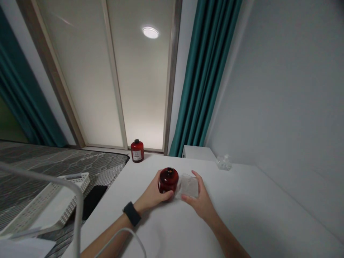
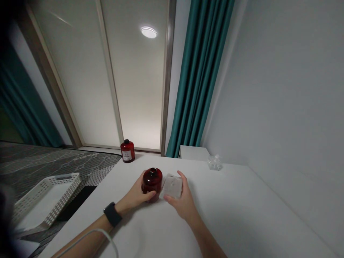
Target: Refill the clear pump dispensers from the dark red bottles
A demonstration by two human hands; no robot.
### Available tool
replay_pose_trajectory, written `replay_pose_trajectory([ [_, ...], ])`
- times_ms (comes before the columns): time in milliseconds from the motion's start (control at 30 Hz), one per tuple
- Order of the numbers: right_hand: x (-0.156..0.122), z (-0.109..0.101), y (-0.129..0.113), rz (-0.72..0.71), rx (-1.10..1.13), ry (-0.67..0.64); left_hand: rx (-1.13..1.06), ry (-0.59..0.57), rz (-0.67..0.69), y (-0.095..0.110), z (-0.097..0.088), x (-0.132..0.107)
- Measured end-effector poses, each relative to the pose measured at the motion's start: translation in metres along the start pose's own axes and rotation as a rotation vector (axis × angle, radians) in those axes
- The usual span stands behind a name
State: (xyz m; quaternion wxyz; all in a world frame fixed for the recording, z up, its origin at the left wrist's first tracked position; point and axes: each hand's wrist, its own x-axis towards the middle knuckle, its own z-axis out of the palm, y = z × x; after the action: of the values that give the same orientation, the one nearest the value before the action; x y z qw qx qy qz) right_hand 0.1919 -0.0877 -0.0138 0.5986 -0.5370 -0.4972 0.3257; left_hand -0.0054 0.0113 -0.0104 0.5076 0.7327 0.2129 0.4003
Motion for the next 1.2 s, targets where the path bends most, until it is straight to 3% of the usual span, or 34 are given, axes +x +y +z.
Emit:
replay_pose_trajectory([
  [300, -0.013, 0.009, 0.009, -0.066, 0.117, 0.008, -0.211, 0.130, -0.028, 0.012, 0.025, -0.005],
  [500, -0.014, 0.005, 0.004, -0.096, 0.040, -0.003, -0.129, 0.150, -0.024, 0.019, 0.026, -0.005],
  [633, -0.012, -0.003, -0.009, -0.056, 0.000, -0.012, -0.004, 0.112, 0.013, 0.020, 0.019, -0.006],
  [800, -0.013, -0.018, -0.026, -0.070, -0.171, 0.010, 0.237, -0.014, 0.058, 0.020, 0.012, -0.007],
  [1033, -0.039, -0.038, -0.033, -0.034, -0.371, 0.017, 0.484, -0.138, 0.134, 0.024, 0.011, -0.009],
  [1200, -0.055, -0.046, -0.039, -0.042, -0.530, -0.030, 0.688, -0.241, 0.266, 0.030, 0.006, -0.008],
])
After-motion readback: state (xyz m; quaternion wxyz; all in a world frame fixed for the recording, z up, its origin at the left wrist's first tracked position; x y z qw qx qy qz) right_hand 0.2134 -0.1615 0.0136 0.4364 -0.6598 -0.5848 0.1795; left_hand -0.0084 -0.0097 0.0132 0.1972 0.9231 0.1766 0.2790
